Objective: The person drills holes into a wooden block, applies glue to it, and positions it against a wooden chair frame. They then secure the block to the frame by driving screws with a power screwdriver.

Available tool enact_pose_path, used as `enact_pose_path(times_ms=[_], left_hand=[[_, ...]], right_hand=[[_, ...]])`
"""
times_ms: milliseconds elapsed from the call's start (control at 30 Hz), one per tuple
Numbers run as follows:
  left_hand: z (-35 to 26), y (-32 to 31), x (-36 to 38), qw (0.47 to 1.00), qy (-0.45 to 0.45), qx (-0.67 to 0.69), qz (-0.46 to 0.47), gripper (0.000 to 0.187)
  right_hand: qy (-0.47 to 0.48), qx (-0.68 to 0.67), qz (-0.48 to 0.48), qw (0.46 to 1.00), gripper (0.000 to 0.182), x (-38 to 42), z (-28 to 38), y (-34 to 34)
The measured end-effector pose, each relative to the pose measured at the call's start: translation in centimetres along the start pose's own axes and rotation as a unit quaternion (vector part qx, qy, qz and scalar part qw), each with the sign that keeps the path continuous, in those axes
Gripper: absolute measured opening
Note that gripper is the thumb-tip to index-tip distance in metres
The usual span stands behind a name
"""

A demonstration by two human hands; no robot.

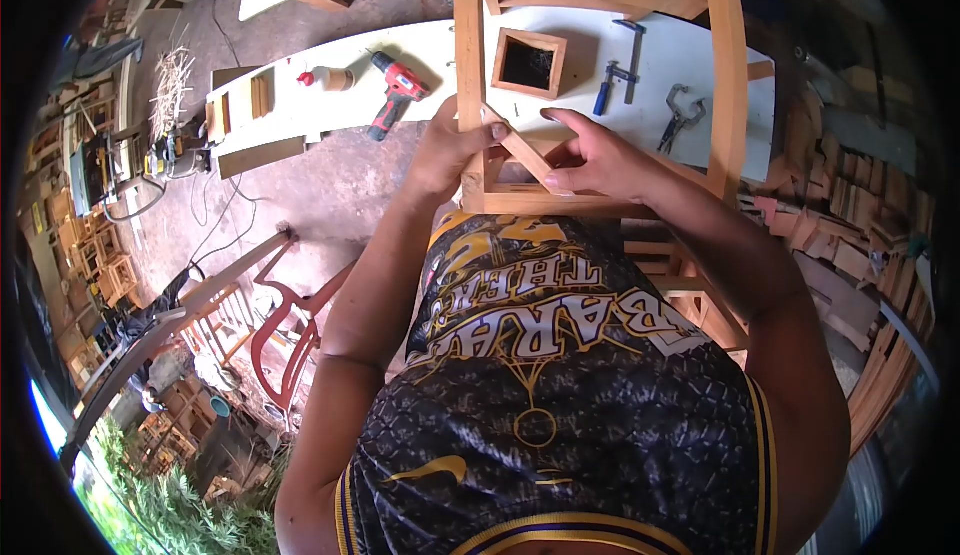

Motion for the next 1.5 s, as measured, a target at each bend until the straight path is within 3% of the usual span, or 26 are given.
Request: enact_pose_path(times_ms=[100, 233, 600, 700, 767, 933, 1233, 1333, 1467, 1500], left_hand=[[0.3, 0.2, -0.1, 0.999, 0.028, 0.001, 0.038, 0.052], [-0.7, -0.7, 0.3, 1.000, -0.018, 0.001, 0.021, 0.045], [-0.7, -0.6, 0.3, 0.999, -0.033, 0.029, 0.027, 0.050], [-0.5, -0.2, 0.2, 0.997, -0.047, 0.045, 0.032, 0.046], [0.2, 0.1, 0.0, 0.997, -0.010, 0.049, 0.052, 0.061], [0.6, 0.6, -0.1, 0.998, -0.015, 0.041, 0.039, 0.060], [0.2, 0.1, 0.2, 0.998, -0.018, 0.043, 0.045, 0.060], [-0.2, -0.2, 0.2, 0.998, -0.036, 0.045, 0.027, 0.051], [-0.7, -0.7, 0.5, 0.998, -0.047, 0.033, 0.040, 0.054], [-1.1, -0.9, 0.7, 0.997, -0.058, 0.014, 0.039, 0.054]], right_hand=[[-0.002, 0.007, 0.002, 1.000, 0.093, -0.1, 0.0, 0.3], [-0.028, 0.014, 0.037, 0.999, 0.097, 0.1, -0.2, 0.3], [-0.047, 0.014, 0.073, 0.996, 0.095, -0.2, 0.6, -0.4], [-0.051, 0.041, 0.064, 0.996, 0.089, -1.9, -0.2, 0.1], [0.058, 0.030, 0.000, 0.998, 0.087, -3.3, 0.7, 0.2], [0.034, -0.028, -0.007, 0.999, 0.073, -3.9, 1.5, -1.2], [0.011, -0.006, -0.028, 1.000, 0.083, -4.1, 1.3, -0.7], [0.016, -0.009, -0.019, 1.000, 0.084, -4.3, 1.2, -0.8], [-0.007, -0.017, -0.011, 1.000, 0.075, -4.2, 1.2, -0.9], [0.006, -0.025, -0.009, 1.000, 0.082, -4.2, 1.3, -0.9]])
Point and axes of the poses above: each hand's wrist, its own x-axis away from the middle knuckle, its own y-axis out of the back of the hand, z = x × y, the point moved 7 cm from there along -x, towards the middle knuckle, and after that the axes turned 2 degrees about z, right-handed, at the moved point
